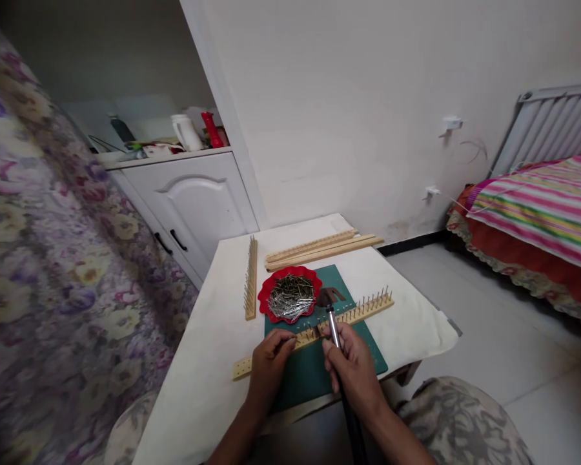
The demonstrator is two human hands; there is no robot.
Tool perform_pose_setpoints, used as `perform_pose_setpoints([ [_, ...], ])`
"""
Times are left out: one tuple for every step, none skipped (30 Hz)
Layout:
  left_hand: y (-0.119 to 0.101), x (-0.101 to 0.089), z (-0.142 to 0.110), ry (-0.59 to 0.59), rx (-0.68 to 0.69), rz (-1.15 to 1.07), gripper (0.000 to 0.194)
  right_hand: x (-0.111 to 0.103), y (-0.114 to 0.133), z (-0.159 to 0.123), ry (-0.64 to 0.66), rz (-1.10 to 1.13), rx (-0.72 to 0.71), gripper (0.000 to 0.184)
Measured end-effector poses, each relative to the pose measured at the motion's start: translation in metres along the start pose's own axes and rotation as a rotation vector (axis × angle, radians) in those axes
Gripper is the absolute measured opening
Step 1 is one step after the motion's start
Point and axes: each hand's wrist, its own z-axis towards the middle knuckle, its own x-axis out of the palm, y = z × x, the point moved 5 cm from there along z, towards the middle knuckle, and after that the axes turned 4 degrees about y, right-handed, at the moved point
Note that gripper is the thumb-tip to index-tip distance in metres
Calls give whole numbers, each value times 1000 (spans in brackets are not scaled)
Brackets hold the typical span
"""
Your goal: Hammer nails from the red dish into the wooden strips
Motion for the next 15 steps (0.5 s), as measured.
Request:
perform_pose_setpoints([
  [0, 2, 1, 2, 9, 17, 16, 1, 0, 0, 1, -8, 4, 23],
  [-1, 4, 1, 5, 15, 31, 17, 1, 0, 0, 3, -15, 7, 23],
  [-1, 6, 2, 8, 17, 43, 17, 2, -1, 0, 4, -21, 12, 23],
  [-2, 6, 2, 12, 19, 52, 17, 2, -1, 0, 5, -26, 16, 23],
  [-2, 7, 3, 15, 21, 61, 17, 3, -1, 0, 7, -30, 19, 23],
  [-3, 7, 3, 16, 23, 71, 17, 3, -2, 0, 8, -34, 22, 23],
  [-3, 7, 3, 18, 23, 80, 17, 3, -2, 0, 10, -36, 24, 23],
  [-3, 6, 3, 19, 23, 88, 17, 3, -3, 0, 12, -38, 25, 23],
  [-4, 6, 3, 20, 23, 95, 17, 3, -4, 0, 15, -40, 26, 23],
  [-4, 6, 3, 22, 22, 101, 17, 3, -4, 0, 17, -41, 26, 23],
  [-4, 7, 3, 25, 22, 107, 17, 3, -5, 0, 19, -43, 27, 23],
  [-4, 7, 2, 29, 24, 114, 17, 3, -6, 0, 22, -45, 28, 23],
  [-4, 8, 2, 34, 29, 123, 17, 3, -6, 0, 24, -48, 30, 23],
  [-4, 9, 2, 40, 35, 134, 17, 3, -6, -1, 26, -52, 33, 23],
  [-5, 10, 2, 47, 40, 149, 17, 4, -6, -1, 27, -56, 36, 23],
])
